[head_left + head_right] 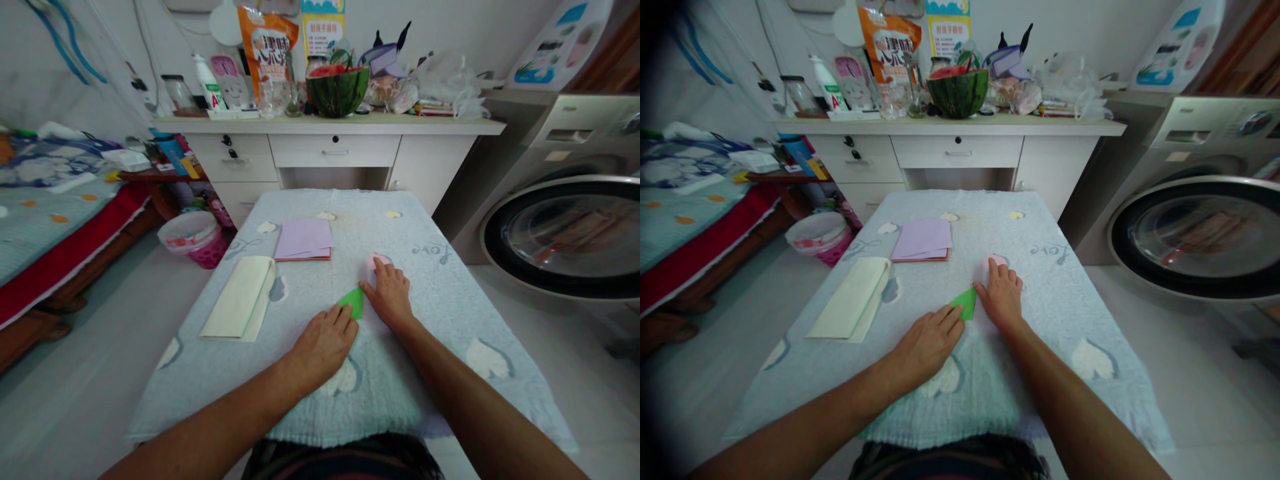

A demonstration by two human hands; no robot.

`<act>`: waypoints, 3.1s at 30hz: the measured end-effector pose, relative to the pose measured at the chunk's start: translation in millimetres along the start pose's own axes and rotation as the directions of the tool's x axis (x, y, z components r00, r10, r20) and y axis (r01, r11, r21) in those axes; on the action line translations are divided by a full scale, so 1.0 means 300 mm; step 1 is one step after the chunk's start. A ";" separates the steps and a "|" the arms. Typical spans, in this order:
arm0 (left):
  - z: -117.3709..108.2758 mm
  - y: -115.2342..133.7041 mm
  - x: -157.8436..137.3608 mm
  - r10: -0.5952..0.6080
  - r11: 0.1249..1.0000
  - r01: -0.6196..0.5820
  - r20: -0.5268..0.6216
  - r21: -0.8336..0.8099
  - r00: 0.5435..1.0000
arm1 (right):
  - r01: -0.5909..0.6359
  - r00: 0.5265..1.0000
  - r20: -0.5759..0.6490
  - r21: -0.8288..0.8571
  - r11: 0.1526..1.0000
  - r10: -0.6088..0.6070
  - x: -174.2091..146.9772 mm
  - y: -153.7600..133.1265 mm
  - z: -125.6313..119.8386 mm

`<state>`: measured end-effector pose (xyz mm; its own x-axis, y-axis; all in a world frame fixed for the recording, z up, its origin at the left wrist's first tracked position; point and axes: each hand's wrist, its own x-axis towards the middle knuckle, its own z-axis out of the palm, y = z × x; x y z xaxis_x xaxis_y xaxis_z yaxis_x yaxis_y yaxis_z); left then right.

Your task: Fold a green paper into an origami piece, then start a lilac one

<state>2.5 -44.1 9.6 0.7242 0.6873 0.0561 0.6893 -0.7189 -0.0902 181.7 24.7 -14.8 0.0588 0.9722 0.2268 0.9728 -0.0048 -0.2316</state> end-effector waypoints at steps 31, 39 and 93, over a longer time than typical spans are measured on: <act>0.060 -0.047 -0.071 0.189 0.982 -0.180 -0.245 0.060 0.951 | 0.157 0.987 0.037 0.037 0.987 -0.159 0.005 -0.005 -0.004; 0.004 -0.097 0.005 -0.123 0.918 0.053 -0.155 -0.393 0.980 | 0.230 0.970 0.027 0.216 0.949 -0.241 0.005 0.028 -0.009; 0.075 -0.212 0.088 -0.139 0.810 -0.010 -0.209 -0.587 0.968 | 0.447 0.785 0.079 0.614 0.651 -0.614 -0.018 0.037 -0.085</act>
<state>-22.7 22.2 -5.5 0.6099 0.7434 0.2744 0.5632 -0.6503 0.5098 197.8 13.5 5.5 -0.5691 0.7848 0.2453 0.5217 0.5752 -0.6300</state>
